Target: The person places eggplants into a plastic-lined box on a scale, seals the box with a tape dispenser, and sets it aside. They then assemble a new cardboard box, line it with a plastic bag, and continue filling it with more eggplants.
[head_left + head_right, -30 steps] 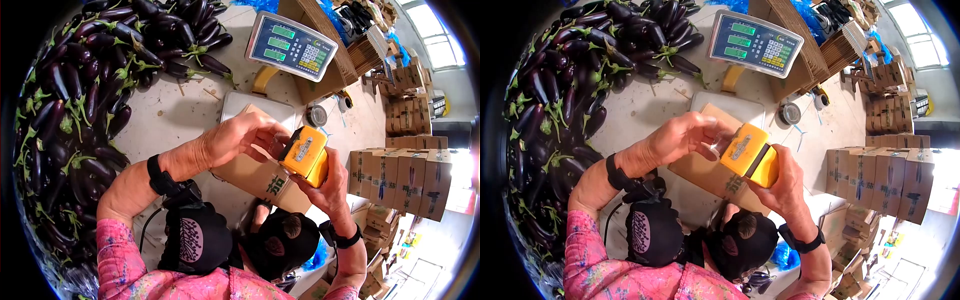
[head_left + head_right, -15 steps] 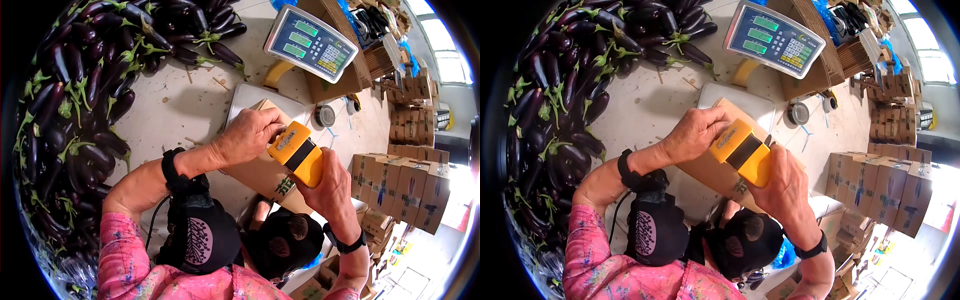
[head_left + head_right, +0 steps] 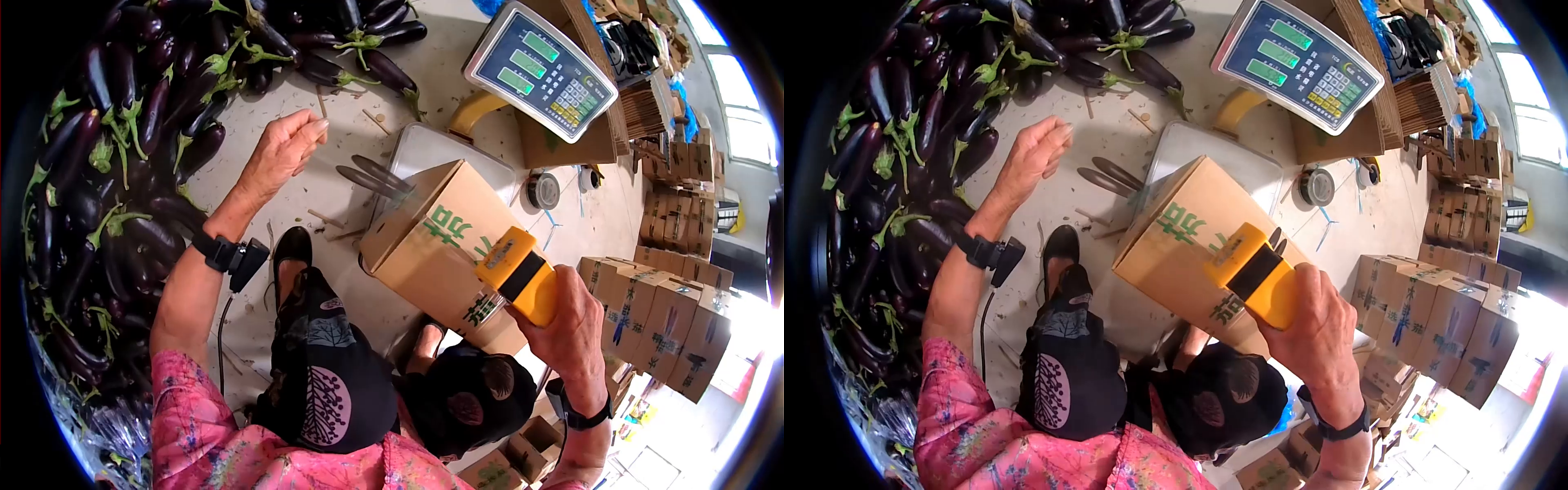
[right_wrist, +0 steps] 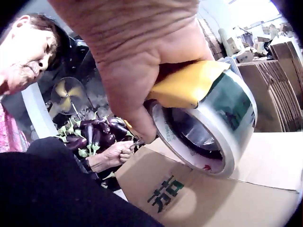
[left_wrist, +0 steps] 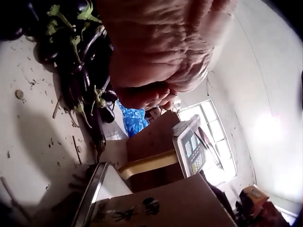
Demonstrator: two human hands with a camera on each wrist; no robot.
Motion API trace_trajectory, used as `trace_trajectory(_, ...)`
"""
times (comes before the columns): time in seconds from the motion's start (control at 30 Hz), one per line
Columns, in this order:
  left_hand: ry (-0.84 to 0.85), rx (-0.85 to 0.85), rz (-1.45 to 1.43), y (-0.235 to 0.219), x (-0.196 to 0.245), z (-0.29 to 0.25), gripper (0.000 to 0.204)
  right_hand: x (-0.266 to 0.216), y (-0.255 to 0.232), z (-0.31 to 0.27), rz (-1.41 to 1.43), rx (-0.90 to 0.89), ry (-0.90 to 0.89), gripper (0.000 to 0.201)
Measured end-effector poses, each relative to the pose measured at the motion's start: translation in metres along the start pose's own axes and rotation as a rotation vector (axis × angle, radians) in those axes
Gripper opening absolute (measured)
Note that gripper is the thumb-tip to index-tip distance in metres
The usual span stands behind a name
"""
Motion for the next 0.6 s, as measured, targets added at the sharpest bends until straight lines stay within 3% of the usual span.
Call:
trace_trajectory(0.3,0.139,0.047,0.196,0.018,-0.026,0.017,0.031,0.007,0.008,-0.004,0.014,0.012,0.004,0.054)
trace_trajectory(0.43,0.237,0.131,0.396,0.033,-0.071,0.027,0.028,0.006,0.014,0.001,-0.029,-0.018,-0.002,0.054)
trace_trajectory(0.6,0.241,0.075,0.439,0.08,-0.124,0.033,0.023,0.007,0.022,0.003,-0.024,-0.017,-0.021,0.053)
Point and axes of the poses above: each hand's wrist, its own z-axis towards the middle knuckle, its own y-axis out of the palm, x = y × z, the point moved 4 cm from there along z, towards the middle knuckle, and after that the axes turned 1 degree about -y, right-handed, at the moved point
